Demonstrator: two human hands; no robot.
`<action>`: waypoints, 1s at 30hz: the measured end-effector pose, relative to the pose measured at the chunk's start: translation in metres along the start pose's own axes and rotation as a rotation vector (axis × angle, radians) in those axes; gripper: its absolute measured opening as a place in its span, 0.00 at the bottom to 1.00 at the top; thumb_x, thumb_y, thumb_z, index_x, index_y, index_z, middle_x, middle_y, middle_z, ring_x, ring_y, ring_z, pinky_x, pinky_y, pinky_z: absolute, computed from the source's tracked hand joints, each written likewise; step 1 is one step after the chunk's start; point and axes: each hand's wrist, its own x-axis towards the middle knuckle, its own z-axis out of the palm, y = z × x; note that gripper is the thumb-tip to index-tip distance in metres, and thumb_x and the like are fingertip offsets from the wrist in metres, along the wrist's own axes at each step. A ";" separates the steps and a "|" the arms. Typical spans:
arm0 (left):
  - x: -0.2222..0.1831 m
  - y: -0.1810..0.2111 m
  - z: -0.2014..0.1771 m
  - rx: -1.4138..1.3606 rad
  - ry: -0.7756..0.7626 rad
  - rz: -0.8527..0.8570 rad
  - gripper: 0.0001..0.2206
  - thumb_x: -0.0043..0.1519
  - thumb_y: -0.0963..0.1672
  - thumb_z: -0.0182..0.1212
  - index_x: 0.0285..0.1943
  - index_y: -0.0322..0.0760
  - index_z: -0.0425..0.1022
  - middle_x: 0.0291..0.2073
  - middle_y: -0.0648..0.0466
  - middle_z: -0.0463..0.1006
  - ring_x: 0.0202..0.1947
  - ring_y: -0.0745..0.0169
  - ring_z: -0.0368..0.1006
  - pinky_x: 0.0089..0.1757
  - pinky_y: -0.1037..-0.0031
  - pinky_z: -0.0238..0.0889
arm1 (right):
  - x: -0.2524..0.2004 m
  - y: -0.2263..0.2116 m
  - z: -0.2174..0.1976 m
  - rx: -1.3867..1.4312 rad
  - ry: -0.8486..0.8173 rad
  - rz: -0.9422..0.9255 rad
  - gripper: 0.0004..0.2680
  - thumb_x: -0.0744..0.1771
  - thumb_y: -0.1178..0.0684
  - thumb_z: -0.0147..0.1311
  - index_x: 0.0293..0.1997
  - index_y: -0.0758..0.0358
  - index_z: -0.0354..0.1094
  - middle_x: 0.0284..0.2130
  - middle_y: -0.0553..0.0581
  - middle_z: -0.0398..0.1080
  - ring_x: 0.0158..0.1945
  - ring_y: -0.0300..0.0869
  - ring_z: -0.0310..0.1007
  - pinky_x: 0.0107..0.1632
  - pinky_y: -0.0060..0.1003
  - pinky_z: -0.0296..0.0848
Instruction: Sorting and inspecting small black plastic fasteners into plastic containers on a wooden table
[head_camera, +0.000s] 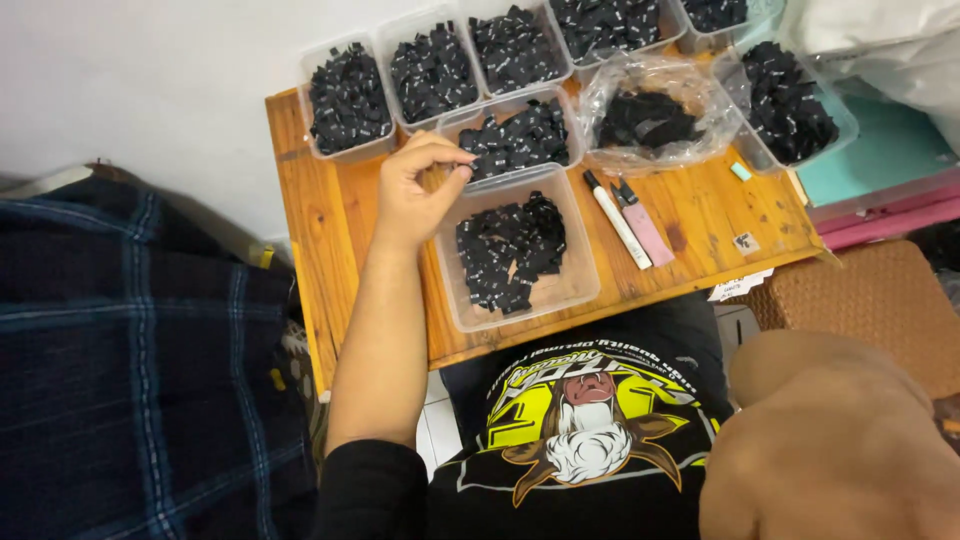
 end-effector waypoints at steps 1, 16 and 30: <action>0.000 0.000 0.000 0.000 -0.005 0.004 0.02 0.63 0.41 0.68 0.42 0.39 0.84 0.31 0.50 0.77 0.32 0.59 0.67 0.41 0.70 0.61 | 0.007 -0.005 0.000 0.003 -0.006 -0.008 0.11 0.63 0.48 0.54 0.48 0.50 0.72 0.44 0.50 0.78 0.50 0.50 0.81 0.48 0.41 0.81; -0.008 0.002 0.009 -0.194 0.155 -0.030 0.11 0.56 0.41 0.75 0.46 0.38 0.83 0.31 0.55 0.80 0.33 0.72 0.67 0.38 0.82 0.59 | 0.324 -0.079 0.037 1.125 1.067 -1.269 0.18 0.64 0.61 0.70 0.59 0.67 0.72 0.40 0.60 0.73 0.39 0.45 0.73 0.35 0.29 0.72; -0.004 0.005 0.008 -0.080 0.148 -0.057 0.10 0.55 0.43 0.75 0.44 0.42 0.83 0.29 0.58 0.81 0.31 0.71 0.68 0.36 0.82 0.57 | 0.354 -0.103 0.028 1.391 0.678 -1.298 0.07 0.67 0.66 0.62 0.49 0.71 0.74 0.34 0.57 0.72 0.37 0.35 0.72 0.36 0.25 0.73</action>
